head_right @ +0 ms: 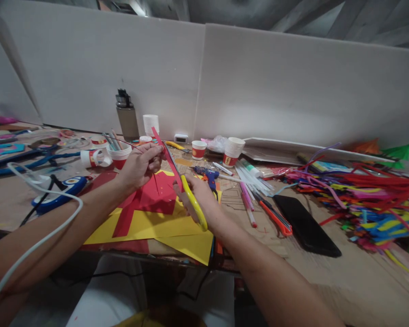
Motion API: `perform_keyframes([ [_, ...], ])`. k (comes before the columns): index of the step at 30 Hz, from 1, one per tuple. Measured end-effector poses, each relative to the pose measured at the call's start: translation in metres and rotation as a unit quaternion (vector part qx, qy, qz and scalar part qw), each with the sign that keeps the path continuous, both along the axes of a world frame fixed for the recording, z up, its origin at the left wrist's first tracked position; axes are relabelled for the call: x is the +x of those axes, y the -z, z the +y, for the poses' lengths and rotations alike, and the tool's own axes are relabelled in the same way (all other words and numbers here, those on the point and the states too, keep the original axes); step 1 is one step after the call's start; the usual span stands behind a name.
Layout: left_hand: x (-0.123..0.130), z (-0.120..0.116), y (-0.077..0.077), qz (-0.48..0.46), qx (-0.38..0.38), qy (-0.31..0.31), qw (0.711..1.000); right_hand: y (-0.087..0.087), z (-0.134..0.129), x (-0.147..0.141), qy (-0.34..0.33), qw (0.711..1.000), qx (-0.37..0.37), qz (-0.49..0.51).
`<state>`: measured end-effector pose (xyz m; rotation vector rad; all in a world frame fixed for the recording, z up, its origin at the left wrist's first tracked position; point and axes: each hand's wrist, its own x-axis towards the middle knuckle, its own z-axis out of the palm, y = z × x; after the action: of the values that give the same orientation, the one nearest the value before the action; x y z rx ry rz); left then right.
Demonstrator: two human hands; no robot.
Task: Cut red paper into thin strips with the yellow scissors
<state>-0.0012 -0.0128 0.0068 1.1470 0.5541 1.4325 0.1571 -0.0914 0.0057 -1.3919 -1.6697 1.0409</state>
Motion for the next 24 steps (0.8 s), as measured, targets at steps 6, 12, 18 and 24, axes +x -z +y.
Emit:
perform_keyframes([
  [6,0.0,0.0012,0.0021,-0.005,0.015,0.005,1.0,0.0066,0.004,0.0037,-0.01,0.999,0.014,-0.028],
  [12,0.0001,0.0004,0.0015,-0.01,0.013,0.01,1.0,0.0089,0.0057,0.006,-0.028,1.0,0.015,-0.002],
  [18,0.0002,-0.0007,-0.0002,-0.008,0.005,0.002,1.0,0.0052,0.0014,0.001,0.009,1.0,0.017,-0.005],
  [24,-0.0005,-0.0005,0.0,-0.003,0.002,0.008,1.0,0.0049,0.0007,0.0001,0.011,1.0,0.021,-0.01],
])
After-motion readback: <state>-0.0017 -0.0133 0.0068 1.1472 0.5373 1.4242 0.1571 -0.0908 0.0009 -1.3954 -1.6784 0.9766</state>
